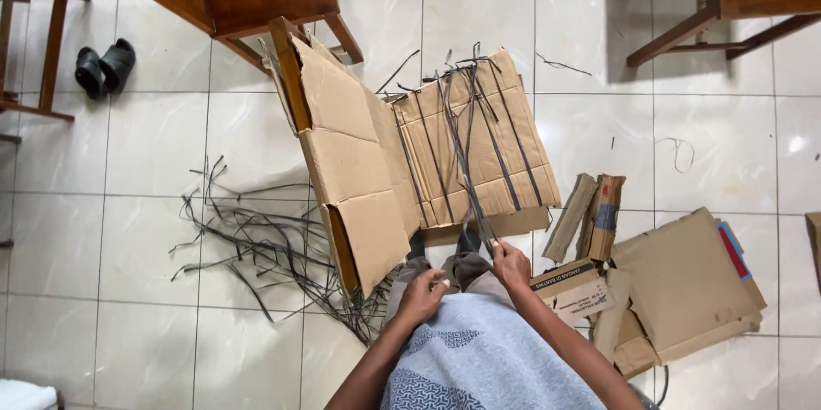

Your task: Bundling and securing cardboard pieces using plastic straps and a sealing tool.

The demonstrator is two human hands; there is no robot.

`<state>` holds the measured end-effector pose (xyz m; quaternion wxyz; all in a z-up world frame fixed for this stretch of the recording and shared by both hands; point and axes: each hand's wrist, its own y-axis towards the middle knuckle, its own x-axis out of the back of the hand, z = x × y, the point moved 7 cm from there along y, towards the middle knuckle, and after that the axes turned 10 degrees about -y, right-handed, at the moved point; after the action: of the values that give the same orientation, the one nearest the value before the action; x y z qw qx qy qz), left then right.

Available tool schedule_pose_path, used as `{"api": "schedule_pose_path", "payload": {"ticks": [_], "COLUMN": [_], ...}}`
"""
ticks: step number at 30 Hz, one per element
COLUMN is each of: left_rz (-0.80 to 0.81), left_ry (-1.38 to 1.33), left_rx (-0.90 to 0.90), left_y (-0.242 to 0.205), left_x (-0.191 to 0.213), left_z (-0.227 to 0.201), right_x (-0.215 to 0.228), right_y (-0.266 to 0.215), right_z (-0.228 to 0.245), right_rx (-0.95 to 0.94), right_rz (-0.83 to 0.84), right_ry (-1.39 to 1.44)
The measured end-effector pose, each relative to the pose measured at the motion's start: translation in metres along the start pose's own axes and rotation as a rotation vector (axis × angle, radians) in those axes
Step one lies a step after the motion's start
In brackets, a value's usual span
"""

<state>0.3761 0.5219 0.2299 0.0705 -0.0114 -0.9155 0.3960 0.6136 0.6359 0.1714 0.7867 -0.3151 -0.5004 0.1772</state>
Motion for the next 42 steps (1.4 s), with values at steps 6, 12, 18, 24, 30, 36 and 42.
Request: {"api": "schedule_pose_path", "payload": {"ticks": [6,12,18,24,30,36,42], "left_rz": [-0.038,-0.073,-0.050,-0.115,-0.414,-0.457,-0.452], "left_ry": [-0.040,-0.088,-0.290,-0.862,-1.041,-0.977,-1.009], "left_rx": [-0.010,-0.052,-0.068,-0.045,-0.251,-0.397,-0.494], "left_y": [0.004,0.000,0.009,0.059,0.051,0.055,0.032], "left_x": [-0.020,-0.028,-0.056,-0.061,0.009,0.035,0.044], "left_z": [-0.011,-0.047,-0.120,-0.142,-0.185,-0.220,-0.255], "right_x": [0.044,0.107,0.130,0.112,0.127,0.100,0.096], "right_y": [-0.013,-0.053,-0.083,-0.097,-0.104,-0.055,-0.015], "right_z": [0.000,0.043,0.070,0.065,0.066,-0.002,-0.098], "right_rx": [-0.010,0.175,0.519,0.832,0.734,0.667,0.405], "right_rz": [-0.113,-0.150,-0.122,0.182,0.360,0.412,0.402], "right_ry": [0.024,0.225,0.178,-0.029,-0.259,-0.528,-0.692]}}
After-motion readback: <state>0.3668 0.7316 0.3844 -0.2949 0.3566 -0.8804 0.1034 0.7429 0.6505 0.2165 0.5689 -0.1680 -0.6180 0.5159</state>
